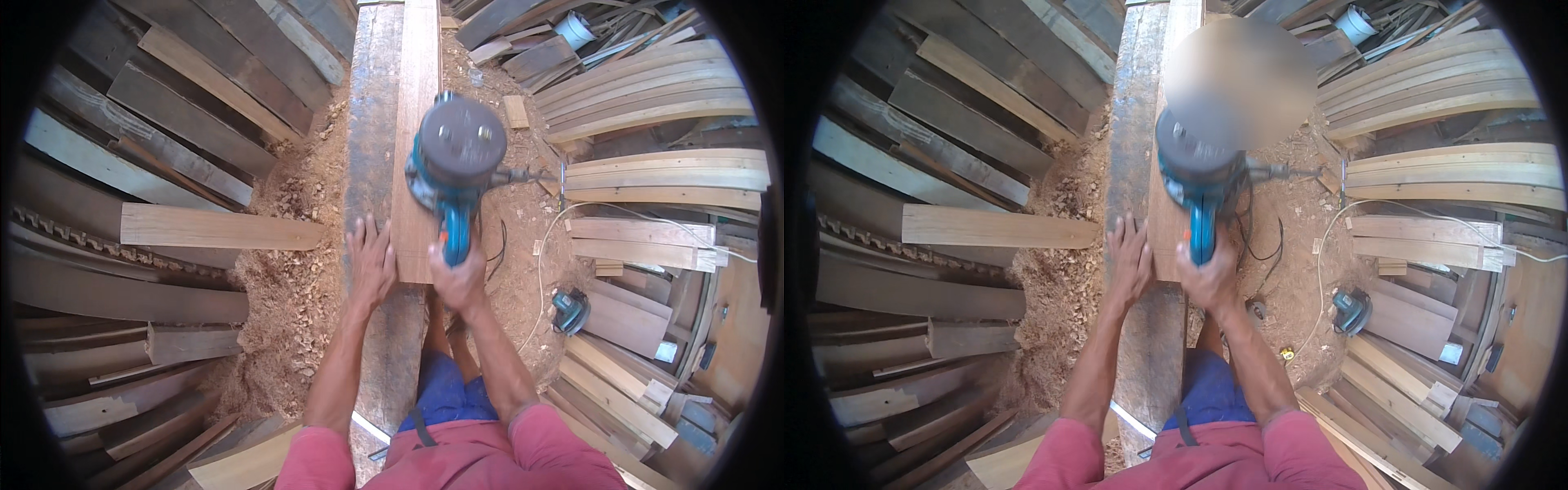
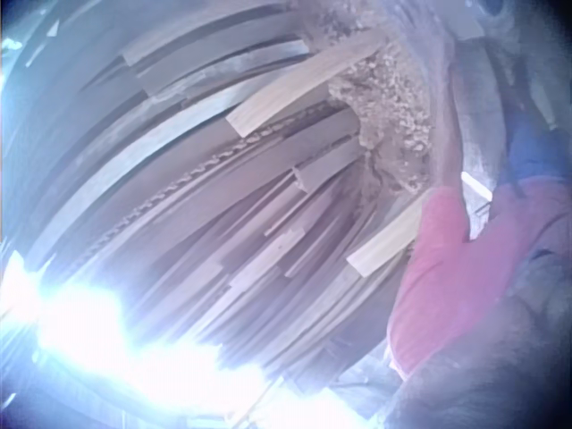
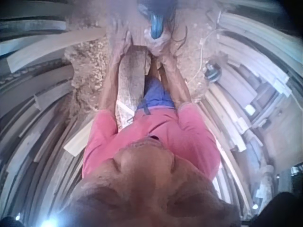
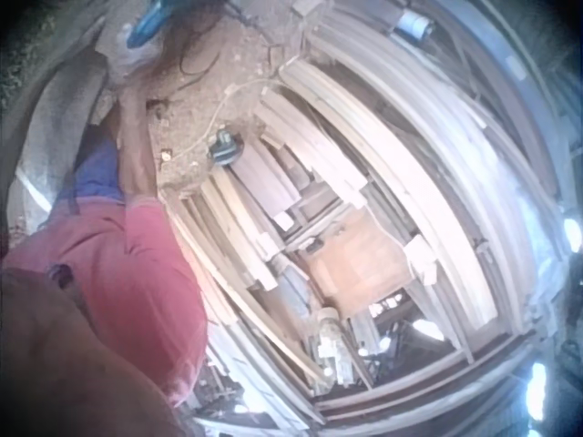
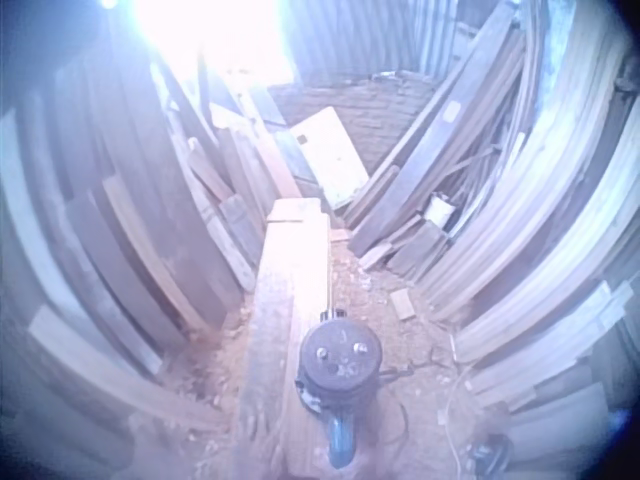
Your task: The person measures a piece of wood with a tape measure and then uses a router to shape its edges while it is positioned on a workbench.
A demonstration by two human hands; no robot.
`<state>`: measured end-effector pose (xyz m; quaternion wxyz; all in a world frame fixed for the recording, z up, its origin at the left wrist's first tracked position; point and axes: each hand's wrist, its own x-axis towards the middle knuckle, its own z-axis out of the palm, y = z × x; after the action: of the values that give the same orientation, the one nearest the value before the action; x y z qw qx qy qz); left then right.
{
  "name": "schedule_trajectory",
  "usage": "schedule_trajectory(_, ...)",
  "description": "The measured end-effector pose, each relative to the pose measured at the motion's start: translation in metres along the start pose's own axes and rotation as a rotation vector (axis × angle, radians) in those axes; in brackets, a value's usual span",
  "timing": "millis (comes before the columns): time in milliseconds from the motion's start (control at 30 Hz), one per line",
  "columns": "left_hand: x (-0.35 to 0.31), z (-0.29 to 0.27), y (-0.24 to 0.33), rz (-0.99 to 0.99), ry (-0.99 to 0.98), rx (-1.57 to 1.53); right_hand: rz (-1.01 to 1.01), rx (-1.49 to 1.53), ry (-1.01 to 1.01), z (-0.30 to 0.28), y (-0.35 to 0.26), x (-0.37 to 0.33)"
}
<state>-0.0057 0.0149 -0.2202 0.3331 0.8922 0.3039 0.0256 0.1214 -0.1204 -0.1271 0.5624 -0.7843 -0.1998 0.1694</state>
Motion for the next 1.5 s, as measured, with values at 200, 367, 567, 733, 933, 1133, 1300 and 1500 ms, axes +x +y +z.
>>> schedule_trajectory(200, -0.058, -0.008, -0.007, 0.251, 0.013, 0.153, 0.067, 0.012, -0.063, -0.009, 0.014, -0.136)
schedule_trajectory(367, -0.056, -0.006, 0.002, 0.214, 0.058, 0.235, 0.006, -0.065, -0.015, -0.001, 0.026, -0.153)
schedule_trajectory(567, -0.057, 0.002, -0.007, 0.238, 0.106, 0.244, 0.042, -0.083, -0.062, 0.012, 0.015, -0.126)
schedule_trajectory(733, -0.057, 0.002, -0.008, 0.227, 0.106, 0.222, -0.057, 0.025, 0.032, 0.018, 0.009, -0.102)
schedule_trajectory(933, -0.058, 0.005, -0.01, 0.238, 0.114, 0.261, -0.085, -0.008, 0.074, 0.022, 0.01, -0.077)
schedule_trajectory(1133, -0.058, 0.004, -0.008, 0.225, 0.093, 0.246, -0.081, 0.013, 0.118, 0.028, 0.013, -0.052)
schedule_trajectory(1300, -0.059, 0.005, -0.008, 0.222, 0.092, 0.262, -0.058, 0.072, 0.101, 0.028, 0.009, -0.027)
schedule_trajectory(1500, -0.06, 0.002, -0.007, 0.208, 0.089, 0.258, -0.124, 0.01, 0.134, 0.033, 0.022, 0.024)
